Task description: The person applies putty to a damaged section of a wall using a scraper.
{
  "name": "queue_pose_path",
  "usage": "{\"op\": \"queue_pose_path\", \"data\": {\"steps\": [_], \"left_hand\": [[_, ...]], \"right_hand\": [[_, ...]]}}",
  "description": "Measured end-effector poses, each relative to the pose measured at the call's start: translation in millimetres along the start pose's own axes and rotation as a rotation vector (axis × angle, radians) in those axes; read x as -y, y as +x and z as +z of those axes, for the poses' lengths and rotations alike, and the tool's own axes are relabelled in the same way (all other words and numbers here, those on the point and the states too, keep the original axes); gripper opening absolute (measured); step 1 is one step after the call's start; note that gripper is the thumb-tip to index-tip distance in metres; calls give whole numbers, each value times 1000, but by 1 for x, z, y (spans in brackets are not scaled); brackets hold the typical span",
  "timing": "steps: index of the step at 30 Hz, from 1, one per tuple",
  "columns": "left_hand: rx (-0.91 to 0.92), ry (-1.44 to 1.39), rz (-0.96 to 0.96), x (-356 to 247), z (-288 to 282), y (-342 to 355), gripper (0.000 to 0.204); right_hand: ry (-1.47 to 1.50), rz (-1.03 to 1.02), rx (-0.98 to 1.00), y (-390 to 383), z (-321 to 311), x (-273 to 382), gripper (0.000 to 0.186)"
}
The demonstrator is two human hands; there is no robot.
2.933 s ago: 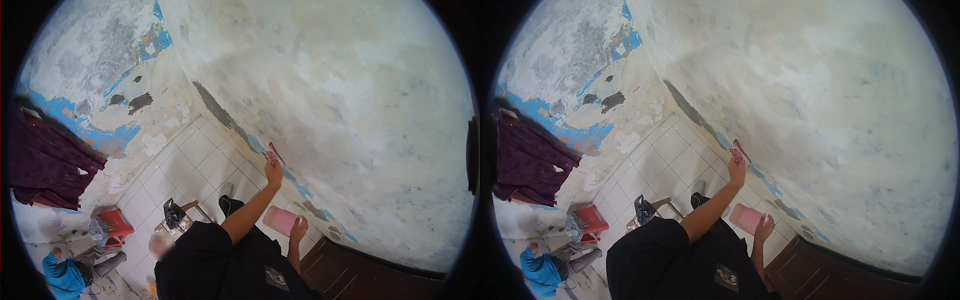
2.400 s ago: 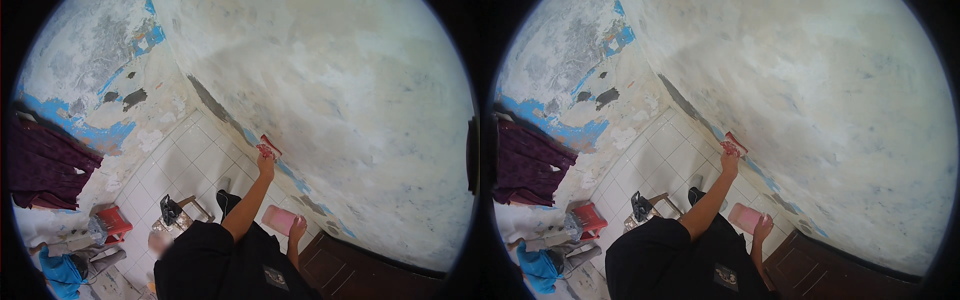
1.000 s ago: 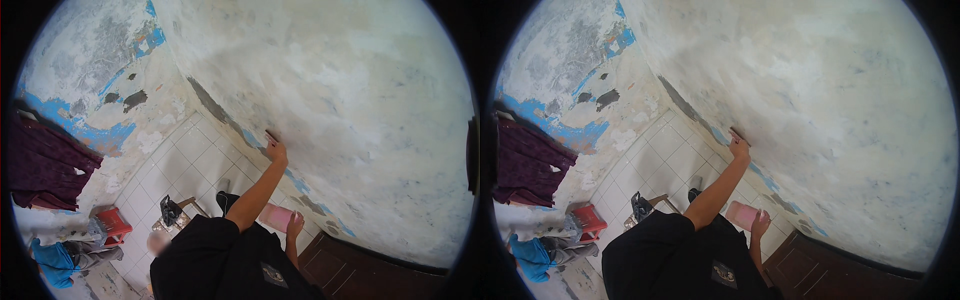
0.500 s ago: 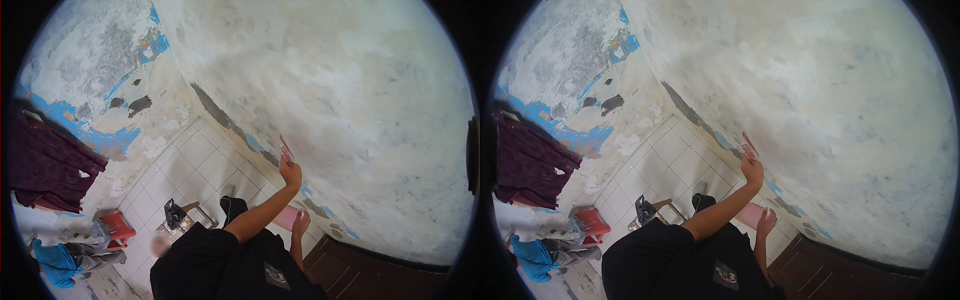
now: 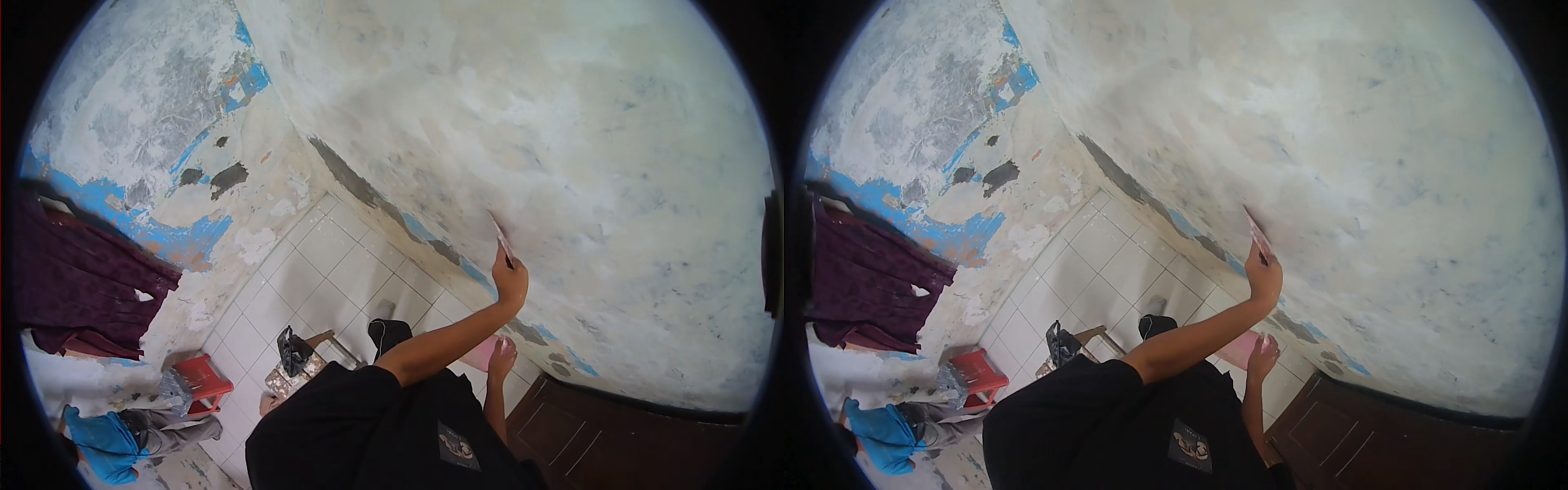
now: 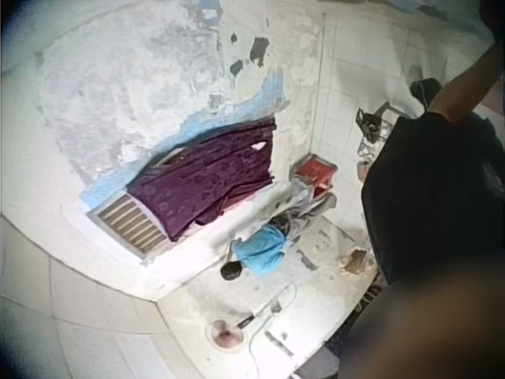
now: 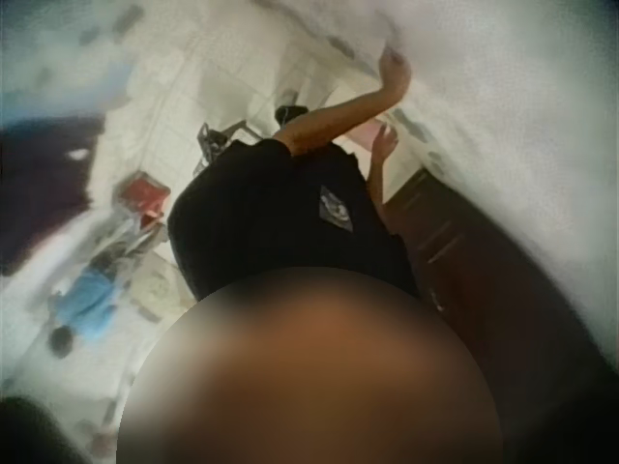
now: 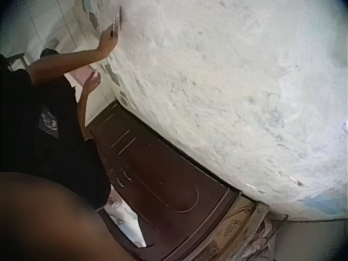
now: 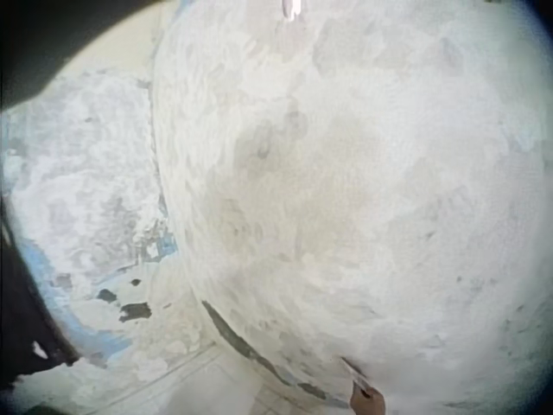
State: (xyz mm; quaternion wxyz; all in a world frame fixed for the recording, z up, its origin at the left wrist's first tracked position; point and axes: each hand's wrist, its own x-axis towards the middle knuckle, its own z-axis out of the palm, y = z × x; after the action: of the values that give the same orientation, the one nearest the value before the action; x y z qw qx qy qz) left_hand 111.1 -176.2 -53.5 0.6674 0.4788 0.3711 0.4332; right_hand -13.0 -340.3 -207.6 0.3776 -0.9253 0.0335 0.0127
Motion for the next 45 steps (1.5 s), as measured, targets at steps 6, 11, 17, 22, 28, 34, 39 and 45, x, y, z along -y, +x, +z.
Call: {"op": "queue_pose_path", "data": {"steps": [6,11,17,22,28,34,39,45], "left_hand": [[139,67,-49,3,-57,-15,33],[-317,21,-209,96,-69,80,38],[-281,8,-277,110,-37,170,39],[-222,18,74,31,19,72,51],[117,133,115,-18,-58,19,35],[390,386,115,-14,-163,68,20],[810,454,117,-102,-205,108,20],[1196,746,236,-157,-191,120,18]], "right_hand": [[11,-34,-44,4,5,4,50],[114,7,-92,-16,1,5,43],[137,9,-91,-15,1,15,42],[55,21,-104,-4,1,4,42],[69,-48,-25,13,16,28,43],[271,-143,-60,32,24,64,37],[469,-132,-90,37,-2,124,35],[588,-233,-78,41,-11,161,35]]}}
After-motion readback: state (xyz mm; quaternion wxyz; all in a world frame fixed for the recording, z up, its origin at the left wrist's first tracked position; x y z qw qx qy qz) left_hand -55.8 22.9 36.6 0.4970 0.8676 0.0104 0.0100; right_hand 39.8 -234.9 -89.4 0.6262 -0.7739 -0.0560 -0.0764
